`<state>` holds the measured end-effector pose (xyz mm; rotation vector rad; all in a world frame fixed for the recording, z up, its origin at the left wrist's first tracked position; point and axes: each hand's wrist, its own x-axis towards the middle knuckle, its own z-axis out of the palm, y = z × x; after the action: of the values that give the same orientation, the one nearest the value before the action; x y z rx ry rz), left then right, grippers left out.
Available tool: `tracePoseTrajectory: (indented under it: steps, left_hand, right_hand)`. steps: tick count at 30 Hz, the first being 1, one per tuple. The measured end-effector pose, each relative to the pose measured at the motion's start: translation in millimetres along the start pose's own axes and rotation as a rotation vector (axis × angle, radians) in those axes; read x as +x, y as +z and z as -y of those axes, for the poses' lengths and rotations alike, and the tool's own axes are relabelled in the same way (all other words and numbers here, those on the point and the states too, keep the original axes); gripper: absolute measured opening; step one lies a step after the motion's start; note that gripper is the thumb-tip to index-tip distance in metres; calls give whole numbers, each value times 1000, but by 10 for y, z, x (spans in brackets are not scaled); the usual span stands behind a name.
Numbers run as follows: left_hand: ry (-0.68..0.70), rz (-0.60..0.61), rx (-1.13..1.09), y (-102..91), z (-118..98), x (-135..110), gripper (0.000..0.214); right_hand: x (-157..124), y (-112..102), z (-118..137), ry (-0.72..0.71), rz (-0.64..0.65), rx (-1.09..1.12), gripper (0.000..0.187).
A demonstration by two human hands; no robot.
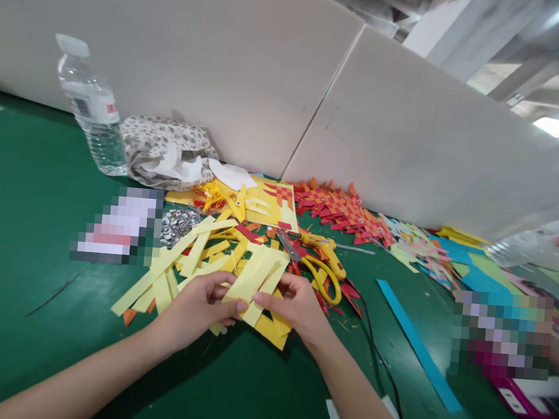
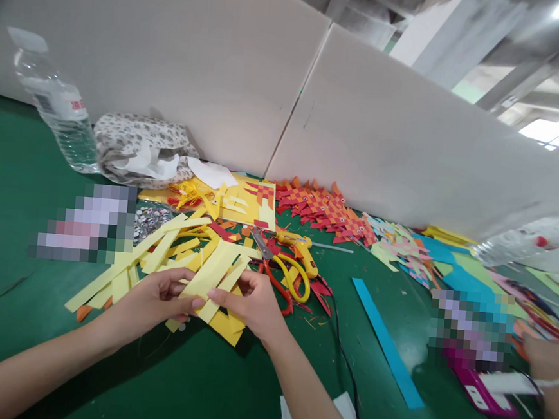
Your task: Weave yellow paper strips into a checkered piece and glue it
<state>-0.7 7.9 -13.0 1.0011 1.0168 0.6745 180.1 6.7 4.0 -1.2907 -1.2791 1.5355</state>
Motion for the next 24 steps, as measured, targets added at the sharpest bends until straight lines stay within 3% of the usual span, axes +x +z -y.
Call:
tracePoseTrajectory:
  steps: [13, 18, 24]
  left_hand:
    - [20, -2, -15, 15, 19, 3, 38]
    - [29, 51, -5, 20, 9, -5, 40]
    - [63, 90, 50, 7, 25, 9, 35]
  right_hand:
    - [-15, 1, -32, -29, 64, 38, 37]
    - [-10, 1, -51, -65, 68, 34, 36]
    - [-5, 38, -34, -41, -19, 25, 39]
